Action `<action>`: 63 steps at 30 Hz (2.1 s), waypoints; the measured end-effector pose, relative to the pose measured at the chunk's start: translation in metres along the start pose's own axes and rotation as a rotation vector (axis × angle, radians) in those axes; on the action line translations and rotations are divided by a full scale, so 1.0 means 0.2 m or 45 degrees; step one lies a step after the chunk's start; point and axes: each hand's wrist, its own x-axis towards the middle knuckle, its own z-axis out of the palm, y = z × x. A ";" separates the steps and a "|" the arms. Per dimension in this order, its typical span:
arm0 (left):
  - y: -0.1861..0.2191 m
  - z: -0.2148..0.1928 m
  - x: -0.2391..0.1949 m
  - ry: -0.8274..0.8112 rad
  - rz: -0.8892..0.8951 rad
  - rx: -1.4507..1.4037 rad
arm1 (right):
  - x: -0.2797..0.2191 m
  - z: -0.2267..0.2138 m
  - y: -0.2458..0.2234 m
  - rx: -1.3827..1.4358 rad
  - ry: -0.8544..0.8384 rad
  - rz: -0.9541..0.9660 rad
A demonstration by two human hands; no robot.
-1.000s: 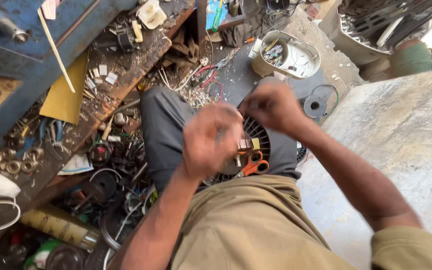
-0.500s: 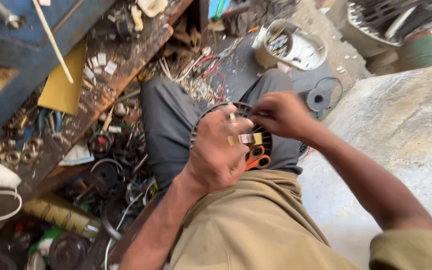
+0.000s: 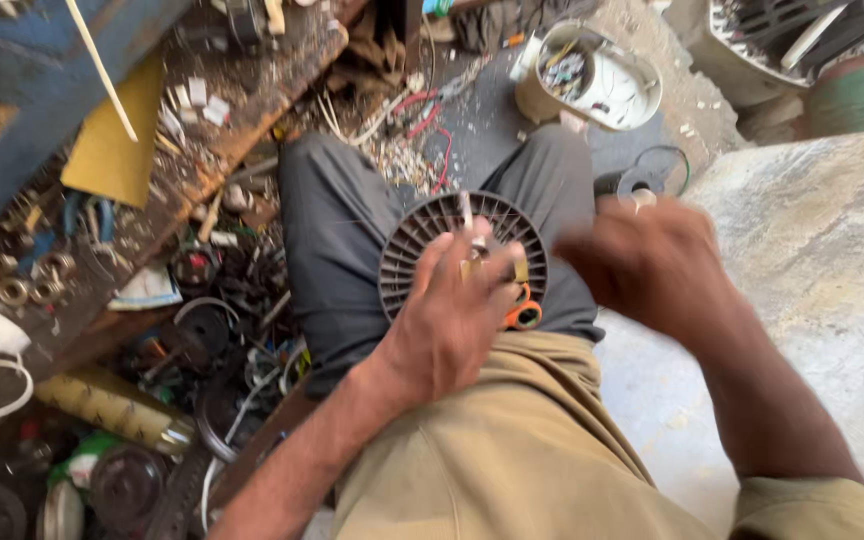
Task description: The person winds copper wire onto a fan motor stator by hand while sitting in a workshop.
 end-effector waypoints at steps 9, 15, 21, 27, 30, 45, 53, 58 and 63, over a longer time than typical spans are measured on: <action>-0.36 0.12 0.19 -0.537 -0.641 -0.335 | 0.39 0.14 0.03 -0.281 0.275 0.070; -0.24 -0.02 0.01 -0.203 -0.680 -0.718 | -0.02 0.12 -0.32 -0.022 -0.273 -0.128; -0.05 -0.02 0.04 0.105 0.034 -0.097 | 0.36 0.21 0.16 0.450 -0.077 0.059; -0.39 0.15 0.14 -0.490 -0.622 -0.454 | 0.38 0.17 0.08 -0.597 -0.147 0.146; -0.44 0.07 0.13 -0.684 -0.691 -0.813 | 0.09 0.17 -0.28 -0.099 -0.334 -0.167; -0.46 0.17 0.10 -0.594 -0.572 -0.543 | 0.34 0.16 -0.07 -0.256 -0.313 0.038; 0.04 0.00 -0.06 0.019 0.121 0.226 | 0.12 0.03 0.04 -0.172 -0.154 0.207; -0.20 0.13 0.09 0.060 -0.563 -0.594 | 0.40 0.22 0.18 0.291 0.300 0.133; -0.46 0.11 0.15 -0.718 -0.676 -0.676 | 0.22 0.20 -0.16 -0.238 -0.336 -0.062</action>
